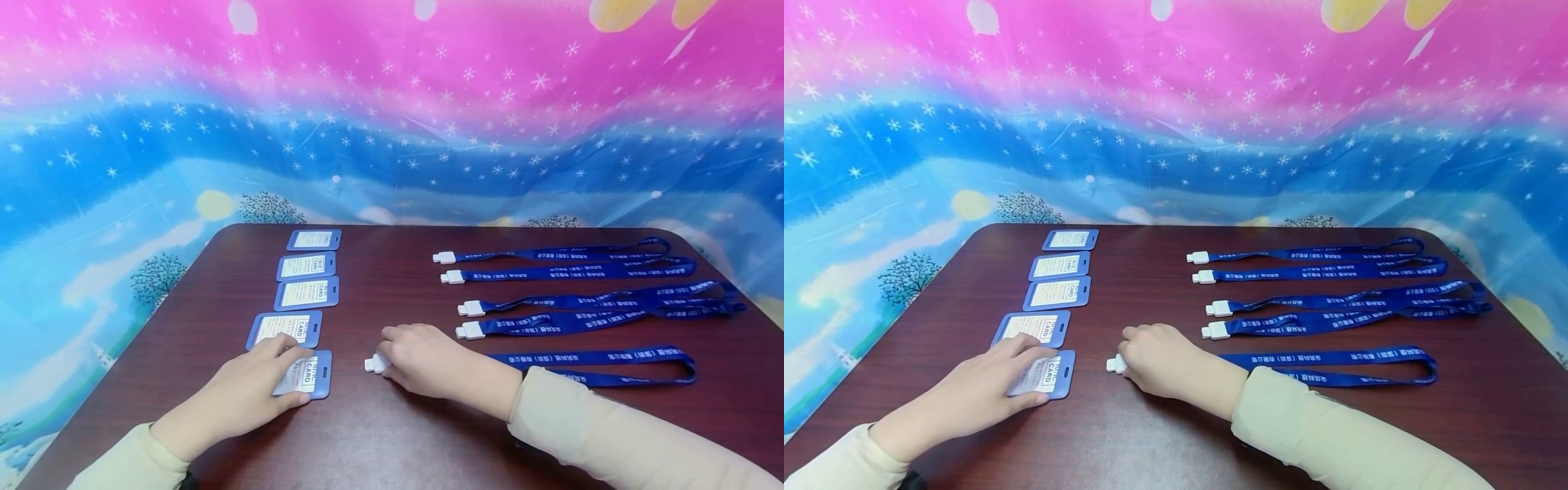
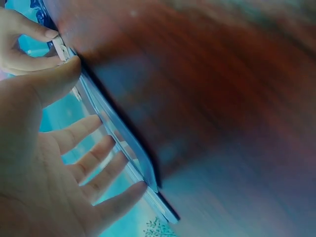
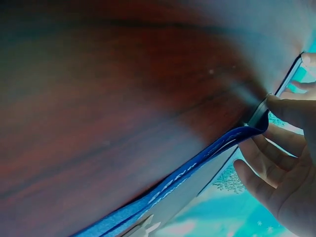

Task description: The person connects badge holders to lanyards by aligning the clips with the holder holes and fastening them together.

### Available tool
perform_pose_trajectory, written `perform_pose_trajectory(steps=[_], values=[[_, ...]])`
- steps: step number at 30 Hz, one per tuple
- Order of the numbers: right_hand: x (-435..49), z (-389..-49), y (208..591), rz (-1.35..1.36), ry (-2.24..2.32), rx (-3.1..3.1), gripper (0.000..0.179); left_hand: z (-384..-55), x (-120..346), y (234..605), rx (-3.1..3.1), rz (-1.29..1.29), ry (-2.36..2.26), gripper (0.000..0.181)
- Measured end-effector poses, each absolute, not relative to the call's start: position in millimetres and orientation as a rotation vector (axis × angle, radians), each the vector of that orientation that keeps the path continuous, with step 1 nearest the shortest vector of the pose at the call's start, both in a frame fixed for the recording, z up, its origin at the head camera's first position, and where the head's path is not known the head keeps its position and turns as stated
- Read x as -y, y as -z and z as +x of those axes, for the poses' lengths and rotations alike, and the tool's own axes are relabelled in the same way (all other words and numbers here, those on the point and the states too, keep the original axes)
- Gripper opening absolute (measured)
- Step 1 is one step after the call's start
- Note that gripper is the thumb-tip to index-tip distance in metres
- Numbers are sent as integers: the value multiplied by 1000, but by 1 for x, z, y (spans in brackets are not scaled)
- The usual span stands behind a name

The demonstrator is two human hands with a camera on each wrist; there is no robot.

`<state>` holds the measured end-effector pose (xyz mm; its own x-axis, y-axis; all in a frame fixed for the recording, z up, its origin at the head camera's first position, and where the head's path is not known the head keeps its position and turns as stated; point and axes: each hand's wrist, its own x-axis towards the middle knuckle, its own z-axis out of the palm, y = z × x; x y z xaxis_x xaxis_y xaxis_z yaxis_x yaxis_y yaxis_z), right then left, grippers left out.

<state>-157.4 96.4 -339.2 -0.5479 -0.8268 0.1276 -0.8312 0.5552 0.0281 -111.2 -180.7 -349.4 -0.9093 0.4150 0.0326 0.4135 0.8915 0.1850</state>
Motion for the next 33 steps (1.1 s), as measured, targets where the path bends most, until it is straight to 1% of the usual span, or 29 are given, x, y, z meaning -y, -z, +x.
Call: perform_pose_trajectory(steps=[13, 21, 33], values=[[-72, -159, 336, 1463, -12, 2608, 18, -109, 175, 344, -2948, 561, -365, 62], [-62, -159, 340, 1471, -70, 2636, 18, -106, 174, 345, -2936, 513, -416, 65], [-52, -155, 340, 1479, -70, 2694, 18, -109, 172, 348, -3001, 475, -364, 63]])
